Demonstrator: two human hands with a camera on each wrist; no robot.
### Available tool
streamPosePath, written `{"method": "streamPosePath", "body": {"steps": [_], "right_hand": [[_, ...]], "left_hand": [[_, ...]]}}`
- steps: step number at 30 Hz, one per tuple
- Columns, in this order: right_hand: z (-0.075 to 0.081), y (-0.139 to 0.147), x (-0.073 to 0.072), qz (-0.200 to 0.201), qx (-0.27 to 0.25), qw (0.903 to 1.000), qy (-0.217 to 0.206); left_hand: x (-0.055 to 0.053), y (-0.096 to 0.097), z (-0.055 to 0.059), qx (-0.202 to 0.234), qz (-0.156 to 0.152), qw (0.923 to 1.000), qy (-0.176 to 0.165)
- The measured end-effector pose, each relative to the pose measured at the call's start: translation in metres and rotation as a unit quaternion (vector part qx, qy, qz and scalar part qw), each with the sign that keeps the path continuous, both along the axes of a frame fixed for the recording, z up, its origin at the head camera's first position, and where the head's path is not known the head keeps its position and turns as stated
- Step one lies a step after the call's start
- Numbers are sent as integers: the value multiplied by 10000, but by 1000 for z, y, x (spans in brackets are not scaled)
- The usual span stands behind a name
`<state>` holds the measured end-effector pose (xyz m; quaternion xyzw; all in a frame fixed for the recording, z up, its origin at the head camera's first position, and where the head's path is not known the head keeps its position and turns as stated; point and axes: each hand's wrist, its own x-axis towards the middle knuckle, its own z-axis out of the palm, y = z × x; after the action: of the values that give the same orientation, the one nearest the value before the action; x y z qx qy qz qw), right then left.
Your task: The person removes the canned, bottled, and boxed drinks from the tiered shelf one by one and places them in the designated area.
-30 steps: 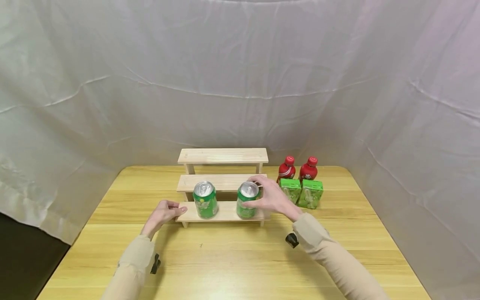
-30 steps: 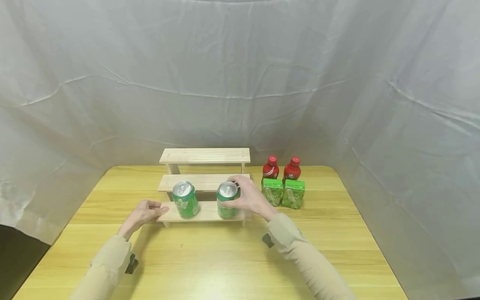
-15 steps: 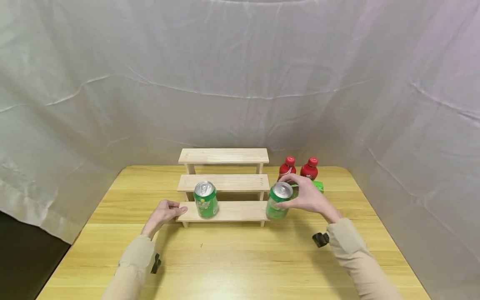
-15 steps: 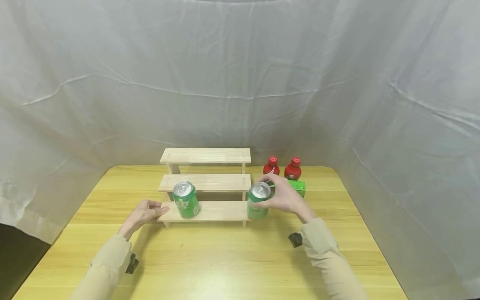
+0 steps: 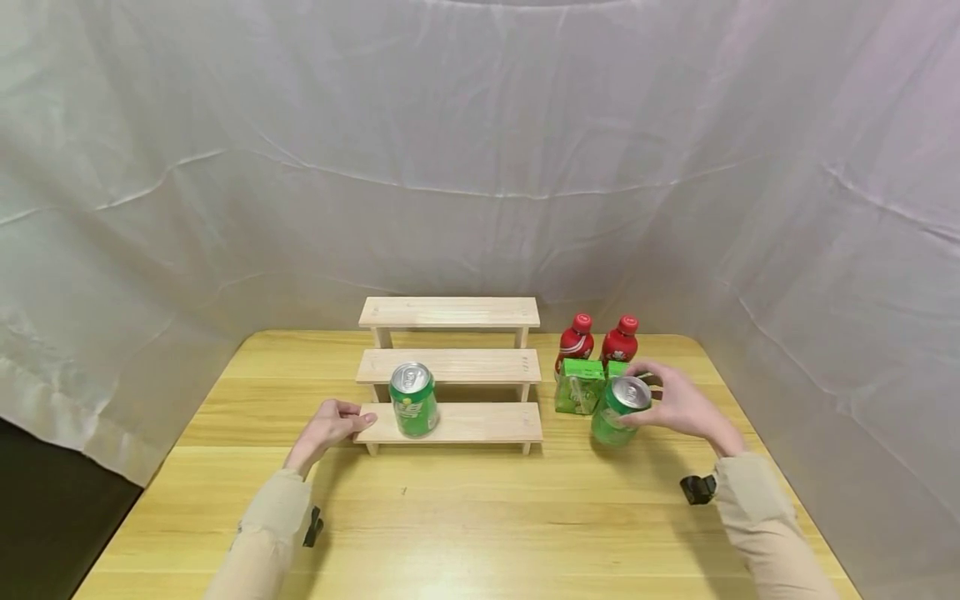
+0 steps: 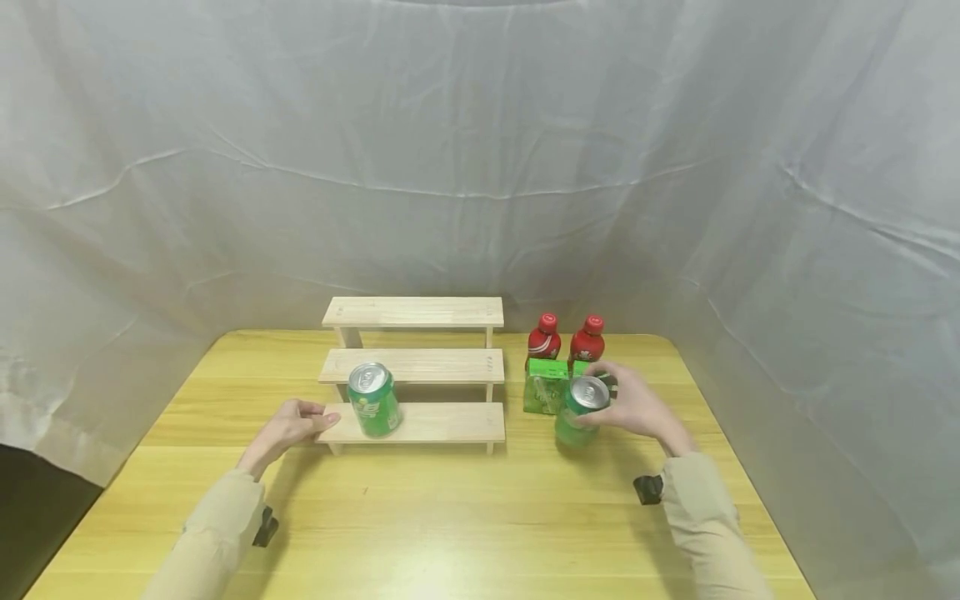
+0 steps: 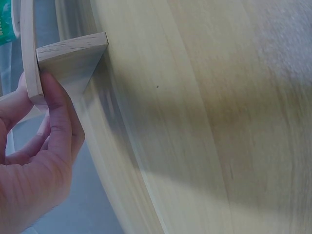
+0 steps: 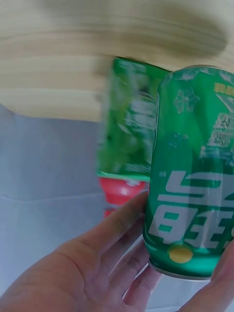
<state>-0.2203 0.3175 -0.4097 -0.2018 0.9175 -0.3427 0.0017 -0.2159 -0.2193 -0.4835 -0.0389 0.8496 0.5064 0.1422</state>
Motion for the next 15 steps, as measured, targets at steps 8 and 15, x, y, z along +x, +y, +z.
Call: {"method": "streamPosePath", "body": {"steps": [8, 15], "right_hand": [[-11, 18, -3, -37, 214, 9997, -70], [-18, 23, -5, -76, 233, 9994, -240]], "left_hand": [[-1, 0, 0, -101, 75, 9999, -59], [-2, 1, 0, -142, 107, 9998, -74]]}}
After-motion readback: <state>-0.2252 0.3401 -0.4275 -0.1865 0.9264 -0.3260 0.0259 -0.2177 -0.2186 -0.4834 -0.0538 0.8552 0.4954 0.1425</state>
